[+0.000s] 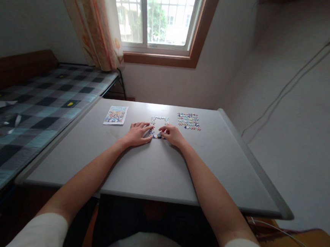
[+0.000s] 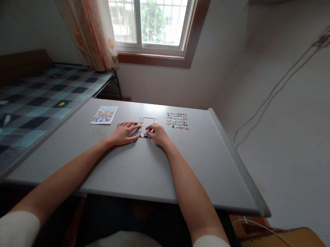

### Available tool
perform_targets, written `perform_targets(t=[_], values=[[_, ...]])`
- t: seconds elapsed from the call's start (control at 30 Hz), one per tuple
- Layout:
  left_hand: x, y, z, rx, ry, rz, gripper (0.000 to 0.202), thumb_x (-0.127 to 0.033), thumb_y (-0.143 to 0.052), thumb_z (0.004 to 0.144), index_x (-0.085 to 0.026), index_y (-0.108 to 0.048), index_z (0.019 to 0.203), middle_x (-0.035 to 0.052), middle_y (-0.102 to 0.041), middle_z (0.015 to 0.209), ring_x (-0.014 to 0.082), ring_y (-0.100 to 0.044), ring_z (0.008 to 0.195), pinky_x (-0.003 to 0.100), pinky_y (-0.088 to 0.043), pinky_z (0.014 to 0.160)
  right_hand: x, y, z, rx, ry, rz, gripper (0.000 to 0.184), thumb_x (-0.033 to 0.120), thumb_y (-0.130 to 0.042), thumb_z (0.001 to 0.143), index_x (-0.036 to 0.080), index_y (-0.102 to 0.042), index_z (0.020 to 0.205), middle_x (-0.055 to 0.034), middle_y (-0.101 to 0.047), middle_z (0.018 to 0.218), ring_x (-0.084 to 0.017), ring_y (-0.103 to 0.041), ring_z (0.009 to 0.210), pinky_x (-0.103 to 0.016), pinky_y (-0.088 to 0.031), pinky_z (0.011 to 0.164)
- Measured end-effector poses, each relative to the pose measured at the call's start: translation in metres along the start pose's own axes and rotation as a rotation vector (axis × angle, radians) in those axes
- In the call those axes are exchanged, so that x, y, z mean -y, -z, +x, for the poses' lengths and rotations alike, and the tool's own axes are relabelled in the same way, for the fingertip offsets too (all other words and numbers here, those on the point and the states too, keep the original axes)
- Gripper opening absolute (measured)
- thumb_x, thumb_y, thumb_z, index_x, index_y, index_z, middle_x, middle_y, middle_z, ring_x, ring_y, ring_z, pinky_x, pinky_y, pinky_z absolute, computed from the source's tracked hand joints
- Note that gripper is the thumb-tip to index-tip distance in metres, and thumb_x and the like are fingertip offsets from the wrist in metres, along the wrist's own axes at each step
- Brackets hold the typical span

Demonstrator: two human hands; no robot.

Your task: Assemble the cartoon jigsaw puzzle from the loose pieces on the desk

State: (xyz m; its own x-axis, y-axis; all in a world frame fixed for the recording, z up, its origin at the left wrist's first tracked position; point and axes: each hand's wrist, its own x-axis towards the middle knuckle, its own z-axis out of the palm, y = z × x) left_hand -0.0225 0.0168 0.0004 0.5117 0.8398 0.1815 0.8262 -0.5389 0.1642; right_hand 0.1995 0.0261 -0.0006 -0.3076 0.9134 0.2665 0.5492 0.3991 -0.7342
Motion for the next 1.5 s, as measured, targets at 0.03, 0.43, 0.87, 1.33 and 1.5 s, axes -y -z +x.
perform_targets(t=[0.03, 0.43, 0.87, 1.33, 1.5], values=[[0.0, 0.0, 0.0, 0.001, -0.001, -0.002, 0.054, -0.052, -0.045, 0.087, -0.035, -0.046, 0.138, 0.0043, -0.044, 0.144, 0.0284, -0.035, 0.131, 0.046, -0.023, 0.107, 0.0, 0.002, 0.001, -0.036, -0.007, 0.012, 0.015, 0.017, -0.06, 0.077, 0.016, -0.072, 0.085, -0.0031, -0.065, 0.08, -0.01, -0.053, 0.063, -0.023, -0.044, 0.066], [0.0, 0.0, 0.001, 0.011, -0.002, 0.006, 0.055, -0.054, -0.042, 0.088, -0.033, -0.046, 0.139, 0.0051, -0.044, 0.144, 0.0276, -0.035, 0.132, 0.045, -0.024, 0.107, -0.026, 0.022, -0.001, -0.226, -0.218, -0.276, 0.019, 0.023, -0.055, 0.082, 0.019, -0.073, 0.087, -0.0051, -0.069, 0.076, -0.016, -0.059, 0.068, -0.027, -0.044, 0.072], [0.0, -0.001, 0.001, -0.004, -0.016, 0.016, 0.055, -0.053, -0.043, 0.088, -0.032, -0.046, 0.138, 0.0052, -0.043, 0.144, 0.0277, -0.036, 0.131, 0.045, -0.024, 0.106, -0.011, 0.019, -0.005, -0.085, -0.277, -0.414, 0.019, 0.027, -0.054, 0.083, 0.024, -0.068, 0.094, -0.0009, -0.068, 0.078, -0.016, -0.06, 0.075, -0.025, -0.04, 0.072], [0.0, -0.002, 0.001, -0.004, -0.01, 0.013, 0.055, -0.053, -0.044, 0.088, -0.032, -0.046, 0.138, 0.006, -0.044, 0.143, 0.0271, -0.037, 0.13, 0.044, -0.024, 0.106, -0.008, 0.018, -0.005, -0.07, -0.271, -0.418, 0.02, 0.026, -0.053, 0.083, 0.024, -0.068, 0.096, 0.0002, -0.068, 0.076, -0.015, -0.059, 0.073, -0.024, -0.04, 0.073], [0.001, -0.002, 0.0, -0.007, -0.011, 0.002, 0.055, -0.053, -0.044, 0.088, -0.032, -0.047, 0.138, 0.0058, -0.045, 0.142, 0.0279, -0.037, 0.13, 0.045, -0.024, 0.106, -0.013, 0.033, -0.004, -0.086, -0.269, -0.349, 0.02, 0.025, -0.053, 0.083, 0.021, -0.071, 0.092, -0.0028, -0.071, 0.083, -0.015, -0.061, 0.077, -0.023, -0.043, 0.072]])
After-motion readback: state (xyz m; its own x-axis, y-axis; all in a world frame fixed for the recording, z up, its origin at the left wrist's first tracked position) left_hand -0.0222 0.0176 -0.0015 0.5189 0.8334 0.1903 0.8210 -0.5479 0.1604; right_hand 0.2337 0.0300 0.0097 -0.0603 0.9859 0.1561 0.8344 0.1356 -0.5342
